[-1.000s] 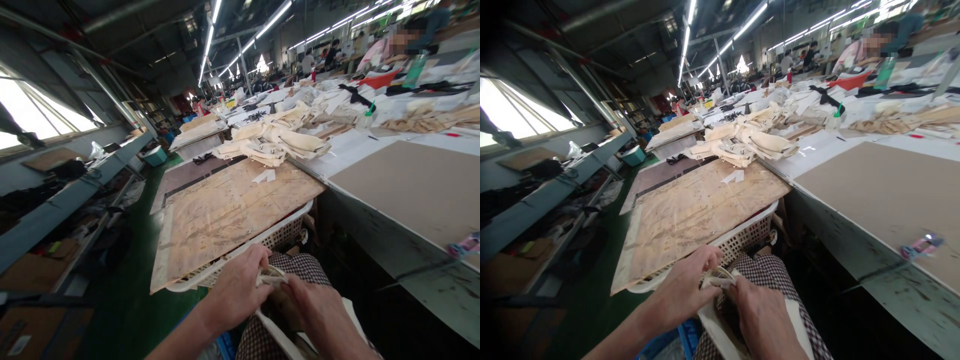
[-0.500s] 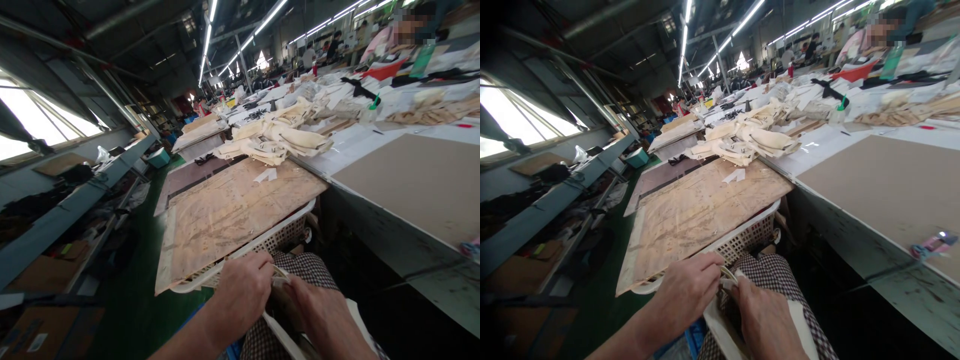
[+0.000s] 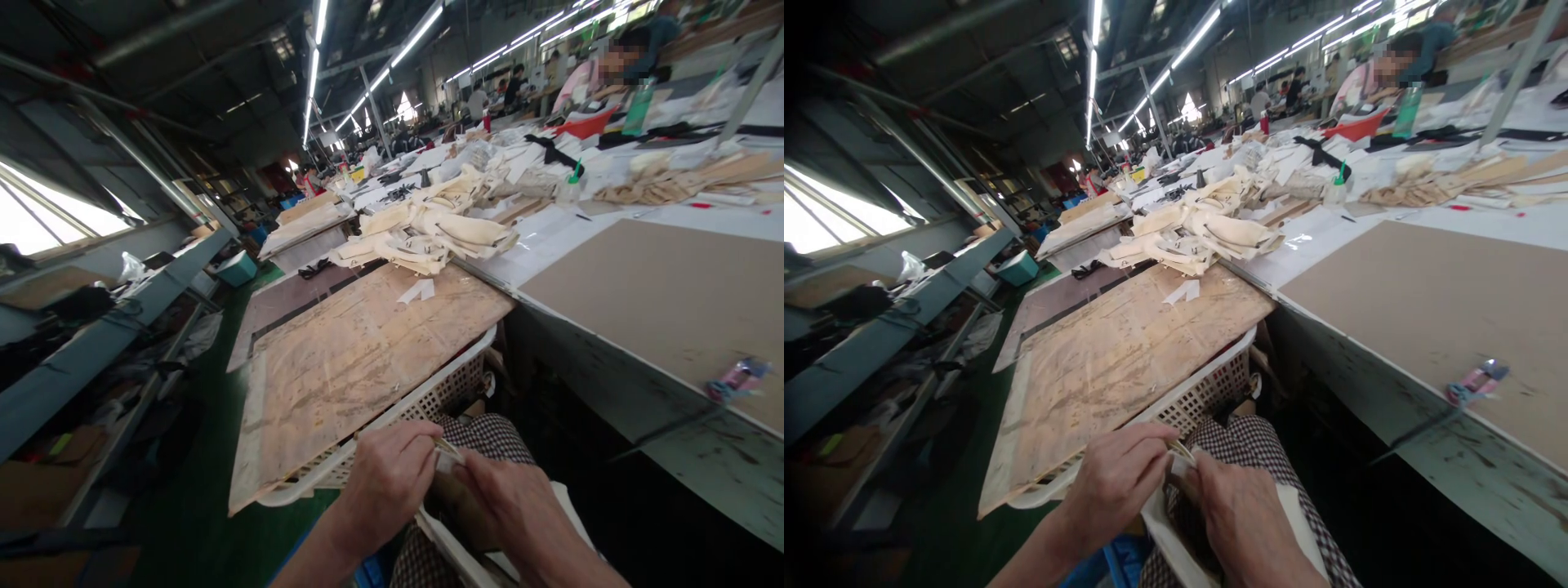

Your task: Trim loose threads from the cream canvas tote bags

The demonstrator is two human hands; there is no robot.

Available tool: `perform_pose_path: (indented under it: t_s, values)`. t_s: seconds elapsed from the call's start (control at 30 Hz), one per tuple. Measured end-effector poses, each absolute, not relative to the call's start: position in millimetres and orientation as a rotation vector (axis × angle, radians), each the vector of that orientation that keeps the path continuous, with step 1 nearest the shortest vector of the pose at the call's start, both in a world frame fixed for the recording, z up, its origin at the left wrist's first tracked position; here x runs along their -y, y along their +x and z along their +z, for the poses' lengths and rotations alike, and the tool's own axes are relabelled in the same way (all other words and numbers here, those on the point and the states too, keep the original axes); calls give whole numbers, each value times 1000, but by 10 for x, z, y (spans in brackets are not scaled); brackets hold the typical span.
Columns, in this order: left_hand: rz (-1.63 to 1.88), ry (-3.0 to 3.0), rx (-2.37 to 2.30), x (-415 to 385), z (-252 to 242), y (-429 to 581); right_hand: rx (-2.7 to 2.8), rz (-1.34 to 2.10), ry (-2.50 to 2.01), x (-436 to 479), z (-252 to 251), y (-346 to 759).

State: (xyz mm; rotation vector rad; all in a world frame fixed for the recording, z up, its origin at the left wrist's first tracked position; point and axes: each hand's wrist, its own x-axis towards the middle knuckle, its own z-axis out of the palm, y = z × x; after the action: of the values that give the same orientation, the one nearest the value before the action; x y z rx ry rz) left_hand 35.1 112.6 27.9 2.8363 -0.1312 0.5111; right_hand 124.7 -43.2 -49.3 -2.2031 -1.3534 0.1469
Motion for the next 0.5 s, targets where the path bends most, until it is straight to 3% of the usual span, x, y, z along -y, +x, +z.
perform_pose_path:
  t_s: [0.27, 0.5]
  values:
    - [435, 2881, 330, -1260, 222, 394, 1372, 153, -2215, 408, -485, 1315]
    - [375, 2846, 209, -1206, 285, 465, 1383, 238, -2149, 436, -452, 1313]
